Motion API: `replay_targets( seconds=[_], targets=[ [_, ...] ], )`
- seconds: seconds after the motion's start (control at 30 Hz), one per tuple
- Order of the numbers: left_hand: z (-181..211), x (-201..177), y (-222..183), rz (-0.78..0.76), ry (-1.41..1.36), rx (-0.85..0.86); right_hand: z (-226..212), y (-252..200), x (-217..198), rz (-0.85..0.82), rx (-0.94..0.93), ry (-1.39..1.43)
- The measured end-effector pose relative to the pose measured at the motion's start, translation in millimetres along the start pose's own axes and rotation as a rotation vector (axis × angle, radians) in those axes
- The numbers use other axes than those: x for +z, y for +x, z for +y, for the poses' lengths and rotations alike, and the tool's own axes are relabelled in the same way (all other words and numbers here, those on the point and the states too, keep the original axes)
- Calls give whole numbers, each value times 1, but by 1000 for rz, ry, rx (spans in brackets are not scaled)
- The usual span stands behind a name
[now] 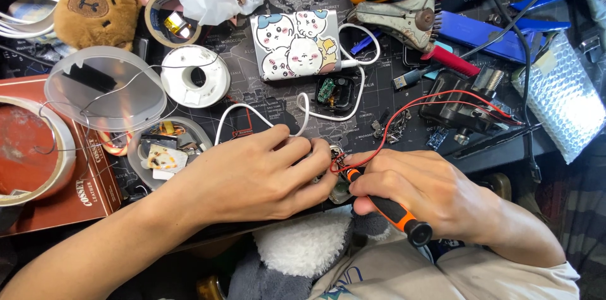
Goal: Repairing a small electronic device by testing circuits with a multimeter and disassembling the casing with a screwdriver
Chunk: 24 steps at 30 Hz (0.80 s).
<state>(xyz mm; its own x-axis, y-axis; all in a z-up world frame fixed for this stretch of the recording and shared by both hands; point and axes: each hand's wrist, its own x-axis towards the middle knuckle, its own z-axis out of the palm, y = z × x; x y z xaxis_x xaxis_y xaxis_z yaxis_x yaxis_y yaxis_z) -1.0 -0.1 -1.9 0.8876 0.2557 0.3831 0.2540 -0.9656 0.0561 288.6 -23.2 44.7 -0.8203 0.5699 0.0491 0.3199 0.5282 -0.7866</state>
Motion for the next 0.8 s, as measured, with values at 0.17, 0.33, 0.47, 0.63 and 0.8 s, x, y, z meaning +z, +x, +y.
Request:
replay_targets(
  seconds=[0.17, 0.33, 0.47, 0.63, 0.8],
  targets=[
    [0, 0, 0, 2, 0, 2, 1, -1, 0, 10, -12, -9],
    [0, 0, 0, 12, -10, 6, 4, -10, 2, 6, -4, -7],
    [2, -4, 1, 7, 13, 7, 8, -10, 4, 27, -16, -17],
    [6, -5, 1, 6, 20, -16, 5, -3, 0, 29, -47, -16],
    [7, -6, 0, 0, 30, -33, 5, -1, 0, 15, -53, -15]
  ],
)
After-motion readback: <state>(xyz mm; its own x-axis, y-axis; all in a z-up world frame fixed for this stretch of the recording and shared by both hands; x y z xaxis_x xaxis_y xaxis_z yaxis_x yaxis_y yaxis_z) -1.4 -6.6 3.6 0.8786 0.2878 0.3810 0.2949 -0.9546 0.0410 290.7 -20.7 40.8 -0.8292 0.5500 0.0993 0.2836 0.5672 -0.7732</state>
